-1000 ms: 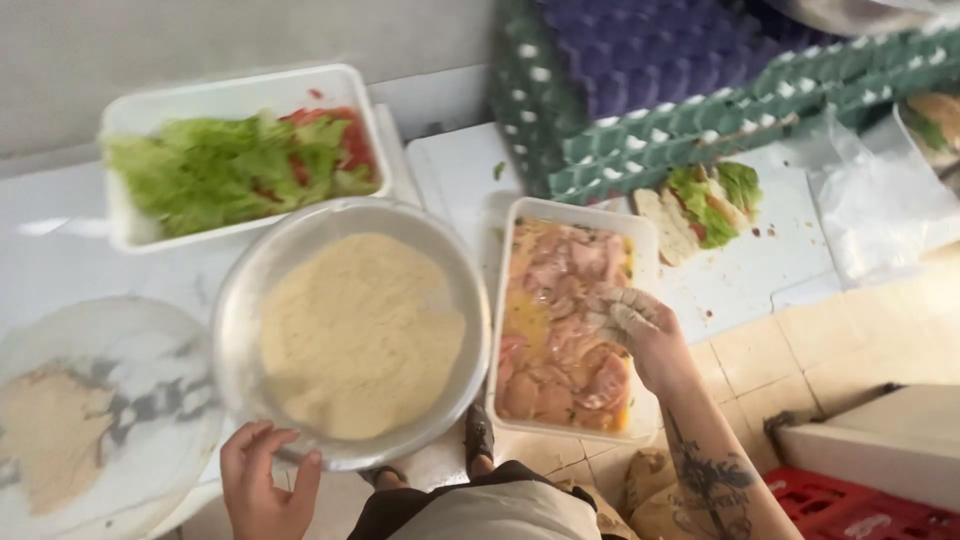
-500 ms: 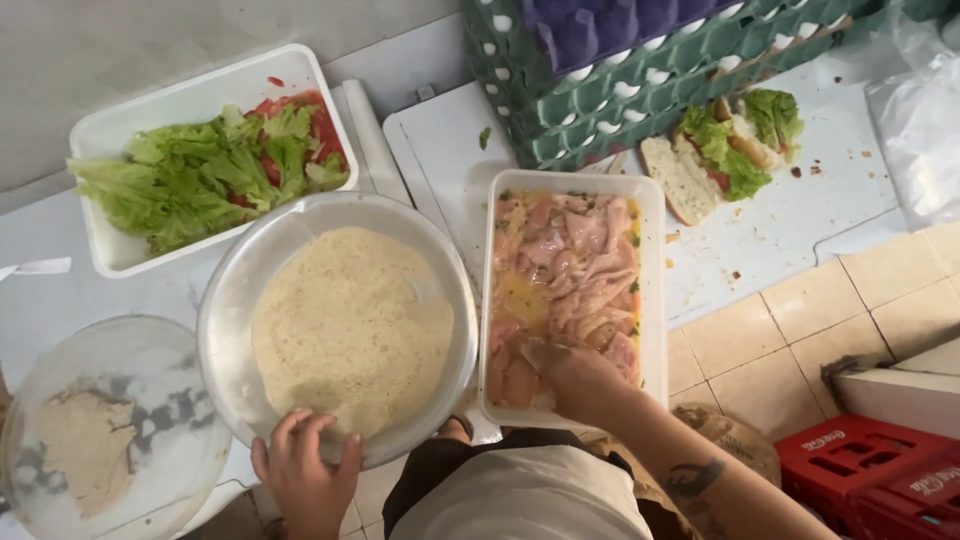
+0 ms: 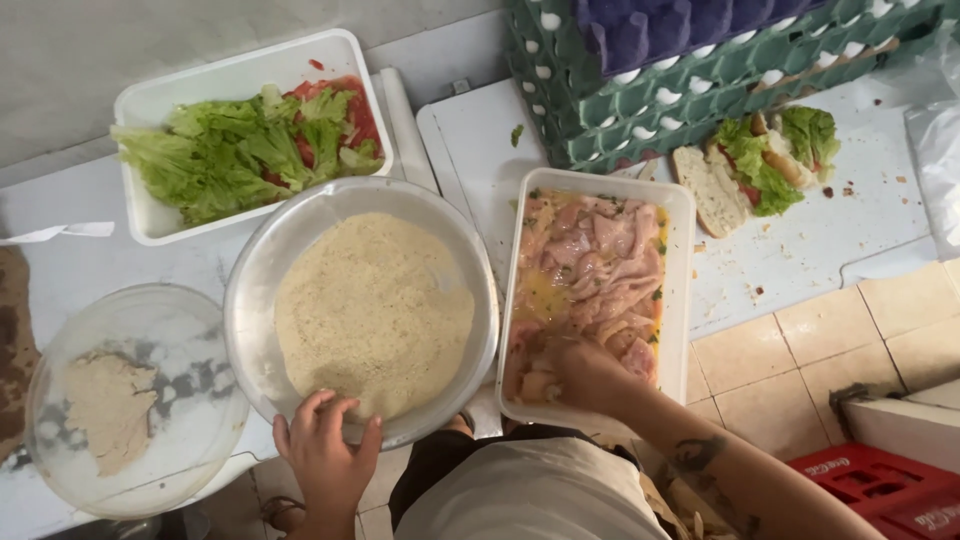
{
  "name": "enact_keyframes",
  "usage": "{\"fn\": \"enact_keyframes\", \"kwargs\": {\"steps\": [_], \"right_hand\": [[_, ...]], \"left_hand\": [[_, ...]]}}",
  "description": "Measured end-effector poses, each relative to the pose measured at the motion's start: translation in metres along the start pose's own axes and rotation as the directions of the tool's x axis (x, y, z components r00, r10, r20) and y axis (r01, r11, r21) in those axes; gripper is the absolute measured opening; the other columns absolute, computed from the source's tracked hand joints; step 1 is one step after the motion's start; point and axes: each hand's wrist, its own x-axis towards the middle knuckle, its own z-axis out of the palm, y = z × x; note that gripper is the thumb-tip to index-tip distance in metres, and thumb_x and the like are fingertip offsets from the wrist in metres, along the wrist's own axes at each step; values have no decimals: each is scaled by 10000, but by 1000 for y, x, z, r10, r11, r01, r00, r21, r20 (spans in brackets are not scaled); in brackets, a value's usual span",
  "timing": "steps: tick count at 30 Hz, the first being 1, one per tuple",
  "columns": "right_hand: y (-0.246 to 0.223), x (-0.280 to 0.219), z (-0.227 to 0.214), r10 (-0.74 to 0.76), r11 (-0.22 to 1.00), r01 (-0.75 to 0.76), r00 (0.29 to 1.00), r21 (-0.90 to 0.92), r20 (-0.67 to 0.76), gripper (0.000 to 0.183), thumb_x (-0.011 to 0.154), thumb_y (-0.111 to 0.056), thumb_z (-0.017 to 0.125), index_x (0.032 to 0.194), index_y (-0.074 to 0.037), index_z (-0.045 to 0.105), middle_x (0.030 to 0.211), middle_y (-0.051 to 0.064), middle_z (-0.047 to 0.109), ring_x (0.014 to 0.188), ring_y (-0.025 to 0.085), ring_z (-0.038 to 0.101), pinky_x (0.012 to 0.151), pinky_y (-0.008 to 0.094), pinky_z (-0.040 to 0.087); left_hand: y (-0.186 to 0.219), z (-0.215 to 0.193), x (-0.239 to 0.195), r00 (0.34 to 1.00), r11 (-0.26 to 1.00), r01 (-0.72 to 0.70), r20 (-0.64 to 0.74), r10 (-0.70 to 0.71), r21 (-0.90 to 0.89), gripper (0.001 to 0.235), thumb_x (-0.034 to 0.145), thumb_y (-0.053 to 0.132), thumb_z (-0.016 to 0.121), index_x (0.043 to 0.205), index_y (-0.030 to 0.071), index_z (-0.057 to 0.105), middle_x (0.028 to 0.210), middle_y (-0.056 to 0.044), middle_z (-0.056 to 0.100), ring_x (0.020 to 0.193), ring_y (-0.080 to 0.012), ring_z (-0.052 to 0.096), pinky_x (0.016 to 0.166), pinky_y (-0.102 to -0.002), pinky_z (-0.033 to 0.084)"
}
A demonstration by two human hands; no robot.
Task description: Bread marinated chicken pieces by coating them in breadcrumbs
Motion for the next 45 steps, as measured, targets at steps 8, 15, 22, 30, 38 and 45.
{"fn": "enact_keyframes", "kwargs": {"steps": [8, 15, 22, 30, 38, 45], "right_hand": [[28, -15, -9, 128, 857, -4, 970, 516, -205, 284, 816, 28, 758, 1064, -106, 728, 1296, 36, 618, 1128, 172, 694, 866, 197, 688], [39, -20, -56, 244, 478, 216, 898, 852, -365, 366, 833, 17, 748, 1181, -24, 643, 1153, 146, 755, 1101, 290, 751, 930, 409, 656], [50, -18, -76, 325, 136, 317, 881, 939, -344, 259, 1005, -116, 617, 1180, 69, 662, 826, 185, 728, 542, 231, 678, 419, 302, 567], [75, -3, -82, 194, 482, 485, 753, 730, -628, 175, 925, -15, 687, 1078, -39, 769, 1006, 114, 797, 867, 182, 739, 699, 270, 588], [63, 5, -108, 306, 341, 499, 743, 797, -596, 182, 1027, -191, 534, 1124, -86, 647, 739, 18, 579, 556, 124, 559, 470, 282, 506], [44, 16, -110, 191, 282, 585, 743, 761, -642, 144, 1088, -287, 520, 1150, -171, 580, 837, -61, 613, 631, -3, 557, 525, 143, 421]], "left_hand": [[6, -2, 3, 999, 1000, 5, -35, -5, -3, 299, 740, 430, 761, 924, 195, 735, 1150, -33, 635, 984, -221, 660, 1083, -487, 318], [2, 4, -1, 999, 1000, 29, -35, -28, 8, 300, 761, 445, 749, 941, 206, 747, 1182, -34, 618, 998, -215, 653, 1159, -493, 268], [0, 9, -3, 997, 999, 40, -64, -39, 19, 285, 719, 416, 792, 923, 225, 735, 1169, -2, 626, 1041, -195, 653, 1179, -494, 263], [-1, 11, -4, 997, 998, 69, -48, -69, 12, 305, 738, 462, 766, 938, 232, 748, 1183, 5, 637, 1082, -199, 650, 1157, -476, 271], [5, 5, 1, 997, 999, 51, -65, -51, 0, 285, 755, 485, 741, 906, 243, 733, 1145, 50, 636, 1102, -173, 639, 1180, -545, 263], [3, -2, 3, 999, 997, 20, 44, -16, -74, 367, 829, 536, 653, 952, 197, 719, 1201, -28, 663, 1134, -232, 622, 1180, -676, 225]]}}
